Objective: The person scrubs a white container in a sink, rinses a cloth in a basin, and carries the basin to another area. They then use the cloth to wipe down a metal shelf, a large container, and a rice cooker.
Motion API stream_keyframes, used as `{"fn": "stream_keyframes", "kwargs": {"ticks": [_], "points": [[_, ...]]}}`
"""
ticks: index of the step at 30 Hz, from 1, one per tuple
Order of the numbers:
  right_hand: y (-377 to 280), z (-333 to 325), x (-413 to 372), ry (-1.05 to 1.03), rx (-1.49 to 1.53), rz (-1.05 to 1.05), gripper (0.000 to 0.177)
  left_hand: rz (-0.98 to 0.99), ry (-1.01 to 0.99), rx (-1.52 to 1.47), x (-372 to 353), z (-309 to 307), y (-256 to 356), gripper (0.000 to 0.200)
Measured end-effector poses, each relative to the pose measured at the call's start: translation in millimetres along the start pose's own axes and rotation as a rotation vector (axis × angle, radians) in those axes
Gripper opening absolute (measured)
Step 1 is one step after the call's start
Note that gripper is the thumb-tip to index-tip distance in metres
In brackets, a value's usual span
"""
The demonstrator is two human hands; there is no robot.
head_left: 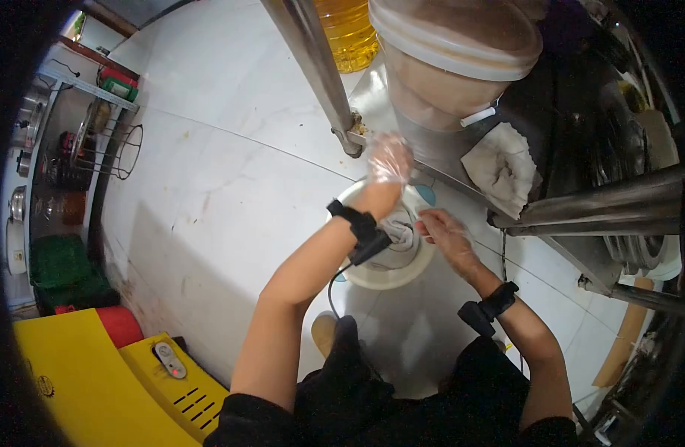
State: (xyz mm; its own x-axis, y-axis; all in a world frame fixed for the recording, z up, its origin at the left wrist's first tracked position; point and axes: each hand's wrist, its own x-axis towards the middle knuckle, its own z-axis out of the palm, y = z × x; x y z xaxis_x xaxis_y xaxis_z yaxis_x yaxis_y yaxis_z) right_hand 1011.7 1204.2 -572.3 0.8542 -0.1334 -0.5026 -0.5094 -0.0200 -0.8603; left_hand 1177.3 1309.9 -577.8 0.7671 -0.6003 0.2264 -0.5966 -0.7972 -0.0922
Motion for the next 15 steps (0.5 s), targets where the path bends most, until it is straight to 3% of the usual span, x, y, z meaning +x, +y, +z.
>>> {"fn": "stream_keyframes", "kwargs": {"ticks": [1, 3, 4, 7, 10, 12, 13, 15], "points": [[1, -1, 0, 0.000, -0.003, 0.002, 0.036, -0.103, 0.019, 0.010, 7, -3, -7, 0.012], [4, -2, 1, -0.030, -0.030, -0.049, 0.037, -0.078, -0.127, 0.131, 31, 3, -30, 0.013], [3, -2, 1, -0.031, -0.030, -0.050, 0.037, -0.147, -0.226, 0.053, 44, 7, -38, 0.018], [-6, -1, -1, -0.027, -0.020, -0.049, 0.038, -0.216, -0.225, 0.059, 34, 3, -19, 0.018], [-10, -4, 4, -0.022, -0.043, -0.022, 0.037, 0.025, -0.020, 0.016, -8, -2, -5, 0.020], [-11, -5, 10, -0.006, -0.058, -0.067, 0.042, -0.094, -0.143, -0.320, -31, -30, 4, 0.033], [-16, -2, 11, -0.006, -0.064, -0.068, 0.042, -0.097, -0.140, -0.324, -43, -33, 4, 0.033], [-29, 10, 9, -0.043, 0.040, -0.043, 0.052, -0.274, 0.113, -0.906, -65, -38, 3, 0.040]]}}
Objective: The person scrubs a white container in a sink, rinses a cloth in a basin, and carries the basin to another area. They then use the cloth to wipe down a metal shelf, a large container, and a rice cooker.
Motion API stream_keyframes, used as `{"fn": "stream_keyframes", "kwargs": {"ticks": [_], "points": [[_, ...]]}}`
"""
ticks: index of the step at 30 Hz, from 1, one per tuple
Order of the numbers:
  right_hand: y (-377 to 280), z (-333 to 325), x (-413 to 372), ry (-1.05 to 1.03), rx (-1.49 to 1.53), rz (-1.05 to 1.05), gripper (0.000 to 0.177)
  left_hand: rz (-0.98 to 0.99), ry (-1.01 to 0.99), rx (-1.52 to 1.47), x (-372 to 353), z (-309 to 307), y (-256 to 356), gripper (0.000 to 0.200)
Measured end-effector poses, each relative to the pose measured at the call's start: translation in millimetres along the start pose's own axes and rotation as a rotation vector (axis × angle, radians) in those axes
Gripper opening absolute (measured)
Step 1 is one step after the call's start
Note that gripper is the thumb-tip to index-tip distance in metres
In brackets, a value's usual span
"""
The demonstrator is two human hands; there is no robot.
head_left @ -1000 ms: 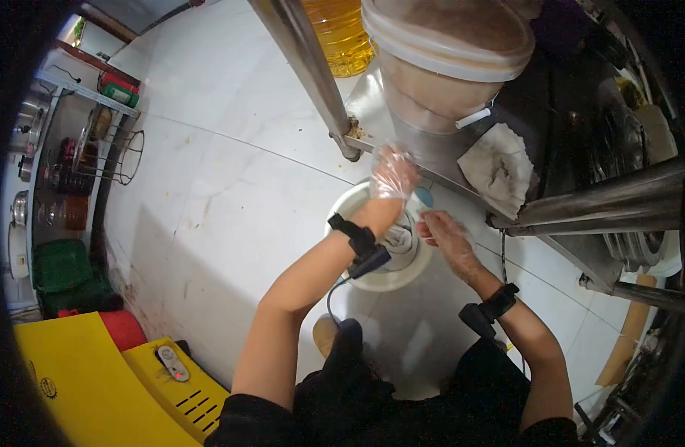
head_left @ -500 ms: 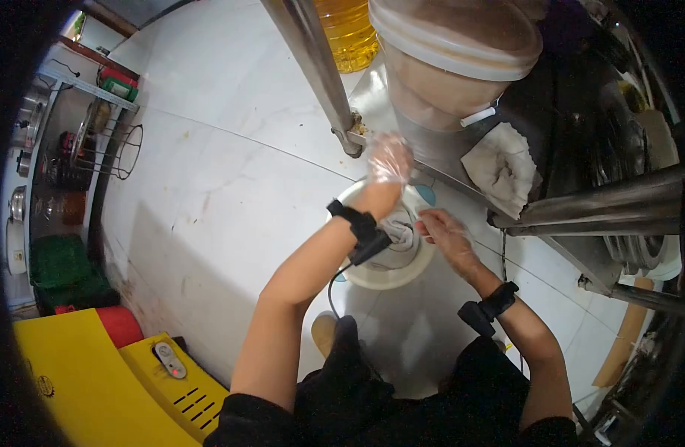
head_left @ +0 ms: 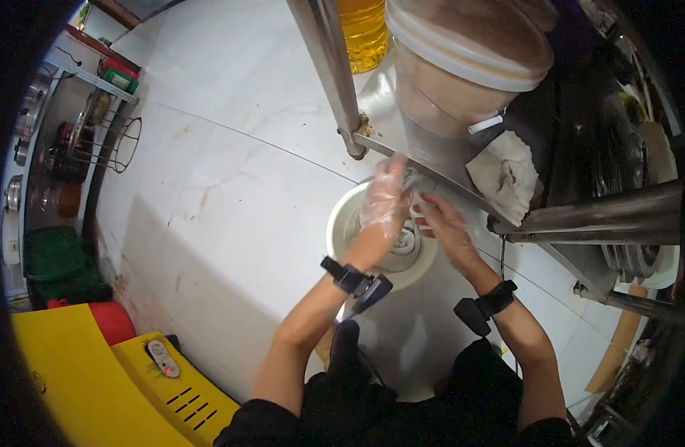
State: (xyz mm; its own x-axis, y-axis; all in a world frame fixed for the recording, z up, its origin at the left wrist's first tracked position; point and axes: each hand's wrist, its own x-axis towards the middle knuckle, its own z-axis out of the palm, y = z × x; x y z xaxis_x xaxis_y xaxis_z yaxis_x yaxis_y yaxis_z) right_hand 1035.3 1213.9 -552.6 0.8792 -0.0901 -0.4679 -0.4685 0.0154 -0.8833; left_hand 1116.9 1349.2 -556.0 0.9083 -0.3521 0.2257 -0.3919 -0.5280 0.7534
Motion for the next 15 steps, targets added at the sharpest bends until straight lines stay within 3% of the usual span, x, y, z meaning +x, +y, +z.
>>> {"fn": "stream_keyframes", "kwargs": {"ticks": [1, 4, 6, 7, 10, 12, 15], "points": [[-6, 10, -1, 0.001, -0.006, 0.005, 0.052, -0.134, 0.034, -0.084, -9, 1, 1, 0.043], [-12, 32, 3, 0.036, 0.123, 0.074, 0.061, -0.238, 0.093, -0.242, -32, 10, -11, 0.041], [-3, 37, 13, 0.131, -0.210, -0.110, 0.064, -0.228, 0.106, -0.236, -41, 11, -11, 0.044], [-3, 39, 16, 0.130, -0.216, -0.109, 0.064, -0.222, 0.087, -0.312, -44, 7, -8, 0.047], [-14, 47, 26, 0.175, -0.203, -0.258, 0.057, -0.248, -0.023, -0.400, -47, -8, -6, 0.060], [-36, 48, 33, 0.263, -0.338, -0.331, 0.052, -0.235, -0.094, -0.725, -46, -14, -14, 0.066], [-72, 46, 49, 0.311, -0.506, -0.350, 0.045, -0.344, 0.028, -0.796, -46, -30, -15, 0.066]]}}
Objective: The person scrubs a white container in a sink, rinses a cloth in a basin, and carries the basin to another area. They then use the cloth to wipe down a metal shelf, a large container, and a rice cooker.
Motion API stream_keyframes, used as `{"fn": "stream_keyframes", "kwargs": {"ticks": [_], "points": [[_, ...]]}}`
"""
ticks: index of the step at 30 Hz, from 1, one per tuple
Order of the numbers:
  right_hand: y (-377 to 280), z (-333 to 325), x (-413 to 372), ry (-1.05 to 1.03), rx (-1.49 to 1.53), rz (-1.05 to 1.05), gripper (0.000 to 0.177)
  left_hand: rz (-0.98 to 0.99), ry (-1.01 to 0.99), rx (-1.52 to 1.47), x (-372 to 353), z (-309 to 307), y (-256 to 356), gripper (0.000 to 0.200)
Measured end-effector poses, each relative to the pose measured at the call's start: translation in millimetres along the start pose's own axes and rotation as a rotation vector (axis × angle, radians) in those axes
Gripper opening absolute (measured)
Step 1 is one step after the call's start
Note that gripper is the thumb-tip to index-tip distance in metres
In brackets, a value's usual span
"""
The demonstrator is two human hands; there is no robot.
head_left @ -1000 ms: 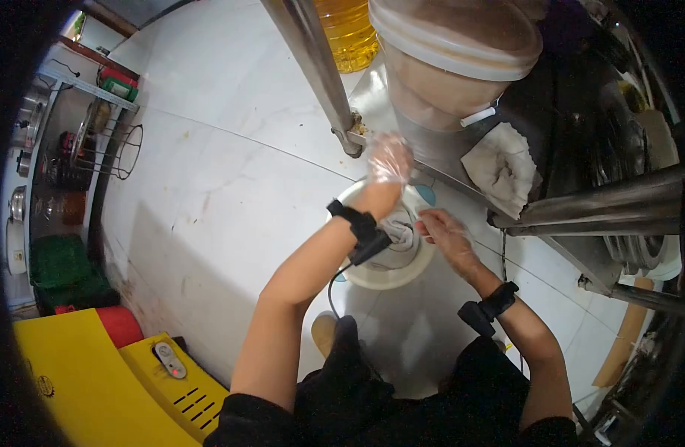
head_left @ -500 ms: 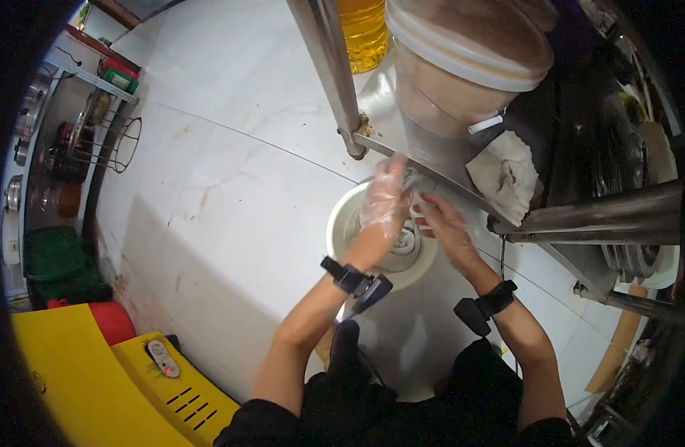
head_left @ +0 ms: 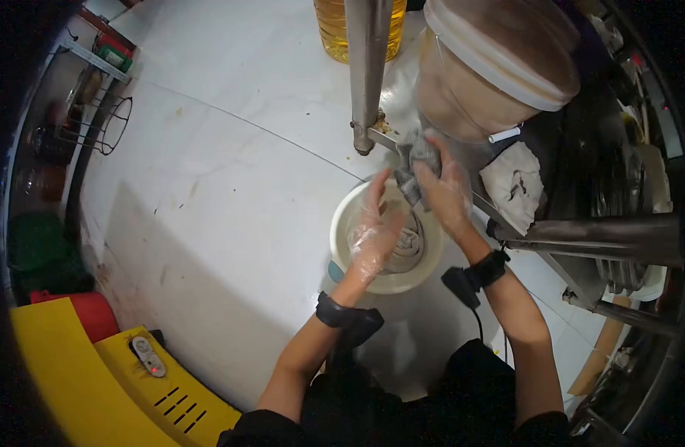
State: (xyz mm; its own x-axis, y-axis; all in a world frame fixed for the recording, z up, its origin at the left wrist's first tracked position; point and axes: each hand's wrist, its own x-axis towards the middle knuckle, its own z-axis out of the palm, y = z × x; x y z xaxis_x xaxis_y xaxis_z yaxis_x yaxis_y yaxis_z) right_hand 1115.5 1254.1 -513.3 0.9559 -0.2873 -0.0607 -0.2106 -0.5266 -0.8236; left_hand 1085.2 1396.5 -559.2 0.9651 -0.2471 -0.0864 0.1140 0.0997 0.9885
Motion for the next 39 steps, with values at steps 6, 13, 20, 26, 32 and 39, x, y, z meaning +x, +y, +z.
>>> {"fn": "stream_keyframes", "kwargs": {"ticks": [6, 13, 20, 26, 32, 39], "points": [[31, 19, 68, 0.178, -0.511, -0.519, 0.036, -0.111, 0.100, -0.010, -3, -34, -13, 0.054], [24, 45, 110, 0.131, -0.687, -0.646, 0.028, -0.186, 0.189, -0.086, 0, -44, -30, 0.047], [12, 61, 125, 0.140, -0.873, -0.652, 0.030, -0.178, 0.169, -0.079, 12, -44, -27, 0.046], [29, 35, 82, -0.060, -0.992, -0.688, 0.043, -0.216, 0.153, -0.050, 13, -53, -36, 0.040], [17, 39, 86, -0.085, -1.070, -0.634, 0.033, -0.111, 0.166, -0.105, 10, -54, -43, 0.040], [16, 58, 125, -0.041, -1.113, -0.645, 0.029, -0.145, 0.183, -0.041, 9, -55, -42, 0.036]]}}
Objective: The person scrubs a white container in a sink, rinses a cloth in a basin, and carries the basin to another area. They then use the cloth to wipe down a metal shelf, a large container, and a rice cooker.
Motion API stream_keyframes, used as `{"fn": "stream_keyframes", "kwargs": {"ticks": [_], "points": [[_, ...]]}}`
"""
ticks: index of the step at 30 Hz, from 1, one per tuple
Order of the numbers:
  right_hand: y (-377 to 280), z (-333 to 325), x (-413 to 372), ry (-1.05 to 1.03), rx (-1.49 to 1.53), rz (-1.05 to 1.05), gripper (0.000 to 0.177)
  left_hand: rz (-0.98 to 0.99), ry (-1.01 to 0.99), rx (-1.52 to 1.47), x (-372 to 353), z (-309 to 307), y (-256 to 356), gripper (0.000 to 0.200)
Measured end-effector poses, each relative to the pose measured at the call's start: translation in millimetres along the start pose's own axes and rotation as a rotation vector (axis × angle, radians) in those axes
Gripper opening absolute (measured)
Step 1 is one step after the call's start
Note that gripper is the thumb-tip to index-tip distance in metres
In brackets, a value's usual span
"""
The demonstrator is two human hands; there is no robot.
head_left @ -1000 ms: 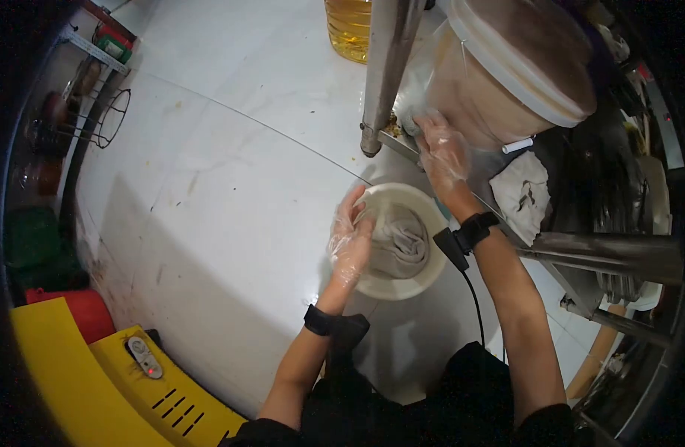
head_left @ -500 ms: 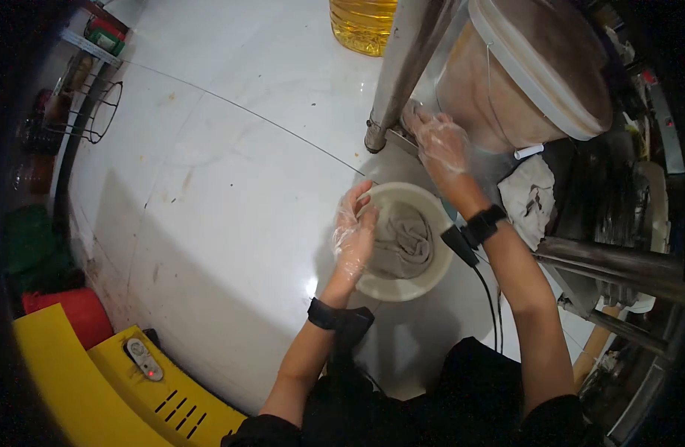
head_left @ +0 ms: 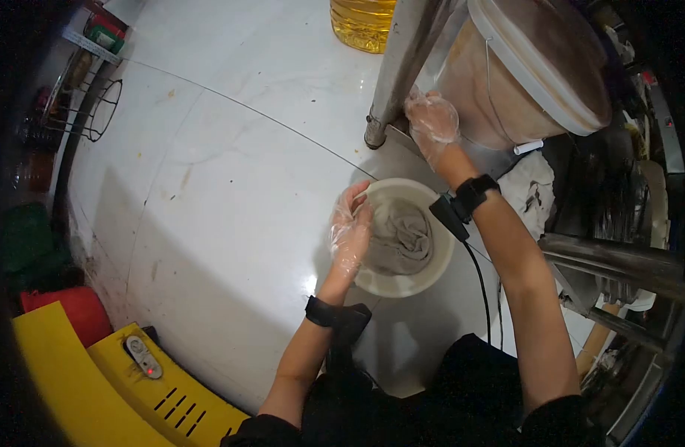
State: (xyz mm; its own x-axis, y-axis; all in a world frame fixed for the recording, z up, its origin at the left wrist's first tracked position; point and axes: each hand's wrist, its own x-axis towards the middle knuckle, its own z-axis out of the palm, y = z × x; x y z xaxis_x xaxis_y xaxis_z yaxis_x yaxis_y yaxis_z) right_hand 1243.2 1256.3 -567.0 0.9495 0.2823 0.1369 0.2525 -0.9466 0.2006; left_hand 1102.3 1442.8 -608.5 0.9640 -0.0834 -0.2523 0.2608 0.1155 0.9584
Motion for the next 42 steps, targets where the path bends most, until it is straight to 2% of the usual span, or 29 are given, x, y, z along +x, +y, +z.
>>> {"fn": "stream_keyframes", "kwargs": {"ticks": [2, 7, 11, 14, 17, 19, 23, 25, 26, 28, 29, 31, 32, 34, 35, 36, 37, 38, 42], "points": [[2, -2, -13, 0.052, -0.029, -0.035, 0.029, -0.006, 0.015, 0.013, 2, 2, 0, 0.035], [-3, -31, -61, -0.154, 0.009, -0.057, 0.040, -0.072, 0.050, 0.006, 1, 0, 2, 0.035], [-2, -30, -66, -0.058, 0.058, -0.070, 0.041, -0.075, 0.037, 0.050, 0, -2, -2, 0.035], [1, -27, -37, -0.105, -0.002, -0.036, 0.040, -0.059, 0.016, -0.001, 0, 0, -13, 0.035], [7, -5, -12, -0.034, -0.022, -0.035, 0.040, -0.008, -0.002, -0.026, 0, 3, -14, 0.034], [5, 0, -6, 0.051, 0.017, -0.023, 0.026, -0.072, -0.025, -0.017, -2, 4, -3, 0.034], [-7, -3, -27, -0.081, 0.055, 0.081, 0.028, -0.112, -0.015, -0.018, 0, 3, -20, 0.034], [-12, -17, -50, -0.038, 0.008, -0.032, 0.032, -0.092, -0.022, -0.011, 0, 6, -22, 0.035], [-16, -24, -61, -0.034, 0.004, -0.024, 0.032, -0.087, -0.030, -0.010, -2, 8, -20, 0.035], [-23, -41, -81, -0.113, 0.161, 0.073, 0.044, -0.131, -0.134, 0.046, -8, 13, -6, 0.038], [-24, -47, -92, -0.110, 0.158, 0.081, 0.044, -0.128, -0.143, 0.048, -10, 17, 0, 0.038], [-25, -54, -114, -0.033, 0.468, 0.172, 0.049, -0.257, -0.246, -0.085, -18, 26, 13, 0.045], [-26, -44, -124, -0.033, 0.469, 0.187, 0.049, -0.262, -0.258, -0.077, -24, 33, 23, 0.045], [-26, -25, -149, 0.147, 0.749, 0.190, 0.053, -0.468, -0.286, -0.426, -32, 55, 42, 0.051], [-26, -25, -163, 0.150, 0.734, 0.224, 0.053, -0.435, -0.270, -0.588, -31, 65, 28, 0.055], [-32, -33, -170, 0.085, 0.864, 0.322, 0.053, -0.448, -0.301, -0.582, -26, 73, 21, 0.055], [-36, -46, -174, 0.023, 0.999, 0.417, 0.054, -0.467, -0.416, -0.668, -21, 78, 19, 0.053], [-33, -60, -177, -0.013, 0.987, 0.415, 0.055, -0.484, -0.524, -0.752, -18, 84, 18, 0.053], [-18, -89, -196, -0.048, 0.914, 0.429, 0.060, -0.533, -0.464, -0.729, -13, 107, 21, 0.046]]}}
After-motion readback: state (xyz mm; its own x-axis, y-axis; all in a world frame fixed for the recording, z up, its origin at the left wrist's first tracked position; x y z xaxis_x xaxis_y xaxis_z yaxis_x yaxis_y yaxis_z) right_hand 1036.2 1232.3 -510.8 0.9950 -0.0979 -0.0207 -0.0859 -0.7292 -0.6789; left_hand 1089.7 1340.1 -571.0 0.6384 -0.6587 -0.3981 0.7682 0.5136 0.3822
